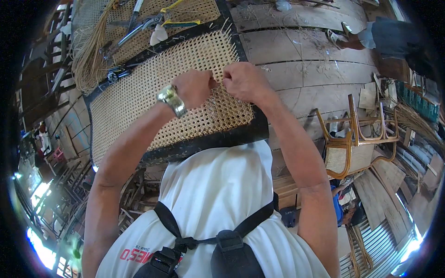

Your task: Repairing the rattan seat of a chair by weaving and securing rattan strips using various tools.

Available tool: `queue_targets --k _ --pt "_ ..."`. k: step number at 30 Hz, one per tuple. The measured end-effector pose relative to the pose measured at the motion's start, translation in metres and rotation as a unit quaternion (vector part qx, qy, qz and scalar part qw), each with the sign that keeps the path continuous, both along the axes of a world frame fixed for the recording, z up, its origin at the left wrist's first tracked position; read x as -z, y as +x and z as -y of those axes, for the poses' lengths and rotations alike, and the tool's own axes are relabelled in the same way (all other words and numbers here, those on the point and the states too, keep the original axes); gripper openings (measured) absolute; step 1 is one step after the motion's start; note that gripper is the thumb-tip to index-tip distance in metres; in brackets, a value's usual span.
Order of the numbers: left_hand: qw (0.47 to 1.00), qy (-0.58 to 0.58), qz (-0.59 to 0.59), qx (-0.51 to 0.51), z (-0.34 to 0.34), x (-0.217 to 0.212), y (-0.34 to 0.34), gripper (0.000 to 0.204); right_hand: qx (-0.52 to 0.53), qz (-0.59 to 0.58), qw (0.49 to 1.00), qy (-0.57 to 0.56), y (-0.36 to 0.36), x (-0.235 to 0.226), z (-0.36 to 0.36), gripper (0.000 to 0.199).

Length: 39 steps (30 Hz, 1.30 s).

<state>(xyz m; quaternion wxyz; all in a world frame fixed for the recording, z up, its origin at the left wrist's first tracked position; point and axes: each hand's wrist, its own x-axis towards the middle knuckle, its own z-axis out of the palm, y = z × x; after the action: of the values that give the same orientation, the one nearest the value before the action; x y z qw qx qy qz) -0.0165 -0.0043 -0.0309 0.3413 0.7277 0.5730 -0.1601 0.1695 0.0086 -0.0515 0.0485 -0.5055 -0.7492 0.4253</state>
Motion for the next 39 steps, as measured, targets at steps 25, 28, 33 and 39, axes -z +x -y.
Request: queue_targets --k 25,28,33,39 --pt "0.995 -0.074 0.027 0.068 -0.032 0.005 -0.036 0.041 0.073 -0.045 0.996 0.010 -0.001 0.007 -0.008 0.024" --pt "0.984 -0.115 -0.042 0.130 -0.047 0.000 -0.022 0.040 0.071 0.016 0.997 -0.033 -0.001 -0.004 -0.012 0.027" --pt "0.969 -0.105 -0.061 0.214 -0.066 -0.006 -0.006 0.039 0.118 0.014 0.992 -0.050 0.001 -0.008 -0.013 0.025" --pt "0.989 -0.076 -0.035 0.124 -0.040 0.000 -0.003 0.038 0.062 0.019 0.998 -0.021 -0.002 0.004 -0.012 0.024"
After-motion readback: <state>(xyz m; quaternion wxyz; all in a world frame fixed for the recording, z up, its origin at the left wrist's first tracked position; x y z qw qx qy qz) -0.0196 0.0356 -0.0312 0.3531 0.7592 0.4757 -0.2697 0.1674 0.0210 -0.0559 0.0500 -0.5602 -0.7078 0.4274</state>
